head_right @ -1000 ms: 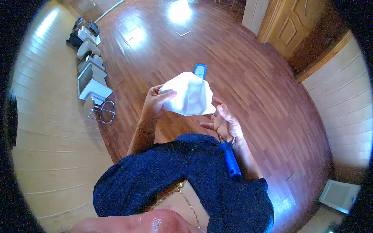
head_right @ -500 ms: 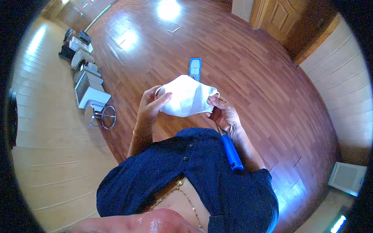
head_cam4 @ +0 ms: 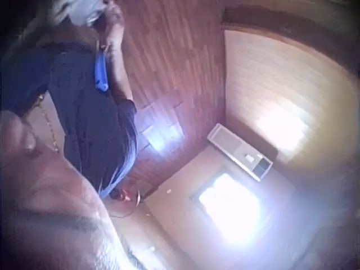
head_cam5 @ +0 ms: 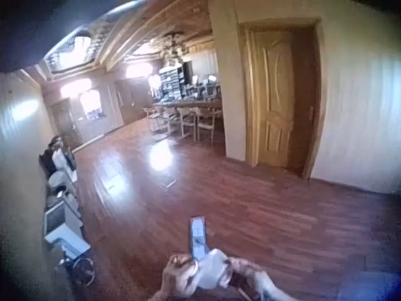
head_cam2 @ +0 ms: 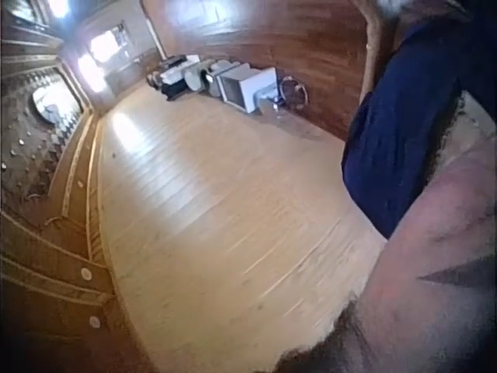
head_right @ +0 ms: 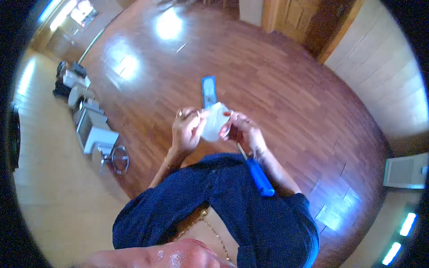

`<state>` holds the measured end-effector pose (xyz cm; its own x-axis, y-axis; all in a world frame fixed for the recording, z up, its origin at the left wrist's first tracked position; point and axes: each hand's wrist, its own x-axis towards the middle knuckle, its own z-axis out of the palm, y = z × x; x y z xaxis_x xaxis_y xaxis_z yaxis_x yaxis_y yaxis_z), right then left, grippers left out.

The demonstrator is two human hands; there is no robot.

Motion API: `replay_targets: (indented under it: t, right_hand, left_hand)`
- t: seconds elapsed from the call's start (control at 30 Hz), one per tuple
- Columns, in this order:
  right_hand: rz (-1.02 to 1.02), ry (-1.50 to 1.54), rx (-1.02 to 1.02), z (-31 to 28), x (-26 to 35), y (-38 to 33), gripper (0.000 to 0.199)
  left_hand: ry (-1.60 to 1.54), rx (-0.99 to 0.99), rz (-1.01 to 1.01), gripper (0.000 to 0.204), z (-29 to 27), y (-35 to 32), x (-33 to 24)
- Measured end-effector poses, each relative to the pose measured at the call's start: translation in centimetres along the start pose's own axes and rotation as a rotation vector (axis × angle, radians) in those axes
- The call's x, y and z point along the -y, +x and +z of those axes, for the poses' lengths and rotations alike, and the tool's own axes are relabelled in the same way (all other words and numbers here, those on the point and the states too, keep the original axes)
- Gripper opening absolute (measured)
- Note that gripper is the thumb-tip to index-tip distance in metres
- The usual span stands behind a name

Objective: The person is mopping a wooden laminate floor in a large room using a flat mop.

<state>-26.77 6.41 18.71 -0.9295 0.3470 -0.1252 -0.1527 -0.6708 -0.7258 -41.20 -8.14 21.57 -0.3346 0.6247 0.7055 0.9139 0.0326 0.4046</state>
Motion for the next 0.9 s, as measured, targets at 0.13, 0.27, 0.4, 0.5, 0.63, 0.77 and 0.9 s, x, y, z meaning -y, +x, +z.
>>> replay_targets:
  t: [0.13,0.27,0.4,0.5,0.63,0.77,0.9]
  right_hand:
    - [0.101,0.001,-0.039,0.5,-1.5,1.3,0.051]
    - [0.079,-0.041,0.054,1.9,-3.6,0.7,0.054]
    - [0.004,-0.089,-0.156,1.2,-4.5,-0.2,0.048]
    - [-0.15,-0.048,-0.431,-0.2,-4.3,-1.5,0.038]
    - [-0.299,-0.167,-0.508,-0.4,-0.9,-8.6,0.037]
    - [-0.513,0.18,-0.214,-2.7,-1.6,-13.3,0.056]
    - [-0.794,-0.146,-0.184,-7.0,1.7,-14.2,0.06]
  left_hand:
    - [-0.113,0.143,0.007,0.005,3.2,-1.8,1.3]
    - [-0.57,0.188,-0.14,0.007,4.1,-3.6,1.6]
    - [-0.871,0.343,-0.314,0.005,5.6,-4.0,2.7]
    - [-1.18,0.589,-0.752,0.017,6.2,-2.1,3.1]
    - [-1.34,0.61,-0.884,0.015,10.8,-2.4,4.8]
    - [-1.6,0.648,-0.948,0.043,13.6,-2.2,4.6]
    - [-0.696,0.65,0.141,0.073,23.3,-5.5,8.3]
